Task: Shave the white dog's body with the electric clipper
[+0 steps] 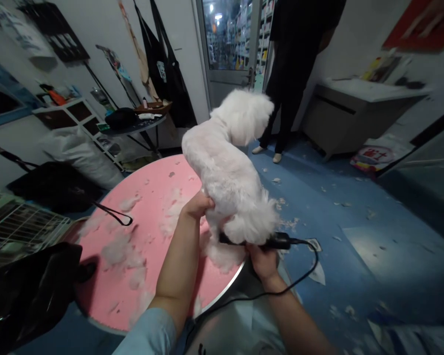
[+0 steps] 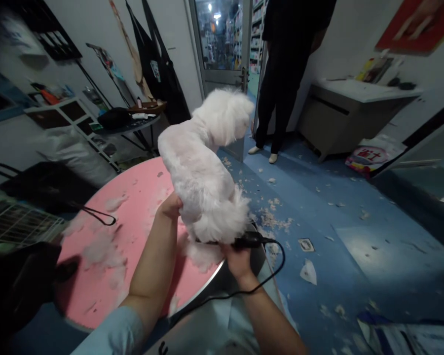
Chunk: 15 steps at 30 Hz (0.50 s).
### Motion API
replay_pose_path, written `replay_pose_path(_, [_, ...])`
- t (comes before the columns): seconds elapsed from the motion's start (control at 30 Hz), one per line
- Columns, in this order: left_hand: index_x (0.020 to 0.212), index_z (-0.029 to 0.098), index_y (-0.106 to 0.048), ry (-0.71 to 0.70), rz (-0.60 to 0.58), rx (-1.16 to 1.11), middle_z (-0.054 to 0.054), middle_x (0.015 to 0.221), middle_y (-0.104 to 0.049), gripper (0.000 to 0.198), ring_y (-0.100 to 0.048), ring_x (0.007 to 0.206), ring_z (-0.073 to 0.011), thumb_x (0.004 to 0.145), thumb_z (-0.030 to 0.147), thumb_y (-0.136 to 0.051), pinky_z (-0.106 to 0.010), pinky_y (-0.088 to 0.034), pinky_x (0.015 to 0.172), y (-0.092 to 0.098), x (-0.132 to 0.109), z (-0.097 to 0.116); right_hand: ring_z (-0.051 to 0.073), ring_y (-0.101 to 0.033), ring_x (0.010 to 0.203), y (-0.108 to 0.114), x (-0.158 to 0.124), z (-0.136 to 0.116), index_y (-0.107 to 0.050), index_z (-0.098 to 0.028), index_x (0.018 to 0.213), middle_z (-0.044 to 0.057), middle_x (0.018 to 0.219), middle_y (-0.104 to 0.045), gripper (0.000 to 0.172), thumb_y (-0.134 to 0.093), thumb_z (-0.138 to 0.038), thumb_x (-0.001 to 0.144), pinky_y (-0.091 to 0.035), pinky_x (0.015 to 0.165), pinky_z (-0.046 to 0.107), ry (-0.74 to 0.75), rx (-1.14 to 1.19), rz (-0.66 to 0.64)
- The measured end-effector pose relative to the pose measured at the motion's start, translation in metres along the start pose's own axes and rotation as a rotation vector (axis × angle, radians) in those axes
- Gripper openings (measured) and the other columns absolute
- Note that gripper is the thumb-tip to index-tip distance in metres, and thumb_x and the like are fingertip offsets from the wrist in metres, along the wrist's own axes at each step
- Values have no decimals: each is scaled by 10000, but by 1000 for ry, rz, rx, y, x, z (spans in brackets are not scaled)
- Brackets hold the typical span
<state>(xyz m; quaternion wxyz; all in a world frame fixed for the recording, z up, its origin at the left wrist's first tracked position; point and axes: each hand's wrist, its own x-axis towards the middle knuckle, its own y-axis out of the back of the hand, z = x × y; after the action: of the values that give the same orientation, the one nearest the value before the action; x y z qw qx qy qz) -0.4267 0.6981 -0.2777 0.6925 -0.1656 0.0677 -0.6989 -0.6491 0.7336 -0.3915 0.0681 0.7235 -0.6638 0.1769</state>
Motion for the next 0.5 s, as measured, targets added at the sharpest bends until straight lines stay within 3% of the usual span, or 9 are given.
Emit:
replay_pose_path(0.1, [1065,158,-808,-42,-52,-4,-127,1035,-799,831,-740,1025,-342,366,546,-1036,-378,-602,855,0,0,2,289,-763,781,4,-15,-8,-707,-262,1099,44,810,-772,497,-875,-562,739,-684,676,453,-7,-2,-24])
replay_pose_path(0.27, [1014,128,-808,9,-124,8,-122,973,-795,737,-738,954,-321,402,470,-1035,-359,-595,800,-1,-2,7,289,-771,776,19,-34,-46,-610,-277,1265,53,908,-779,546,-808,-556,840,-675,677,478,80,14,-77])
replay_pose_path(0.4, [1002,126,-790,23,-129,-15,-124,989,-794,720,-739,939,-300,415,464,-1031,-348,-589,806,-4,-4,13,315,-761,1096,10,-11,-100,-607,-291,1250,102,1192,-761,498,-852,-411,834,-634,966,520,307,-146,-134])
replay_pose_path(0.5, [1067,131,-774,-37,-123,-9,-142,1102,-791,733,-731,1059,-326,477,490,-1018,-377,-576,920,-5,-6,18,298,-758,1060,-13,11,-119,-646,-276,1168,85,1132,-764,424,-860,-390,819,-639,952,485,522,-284,-162])
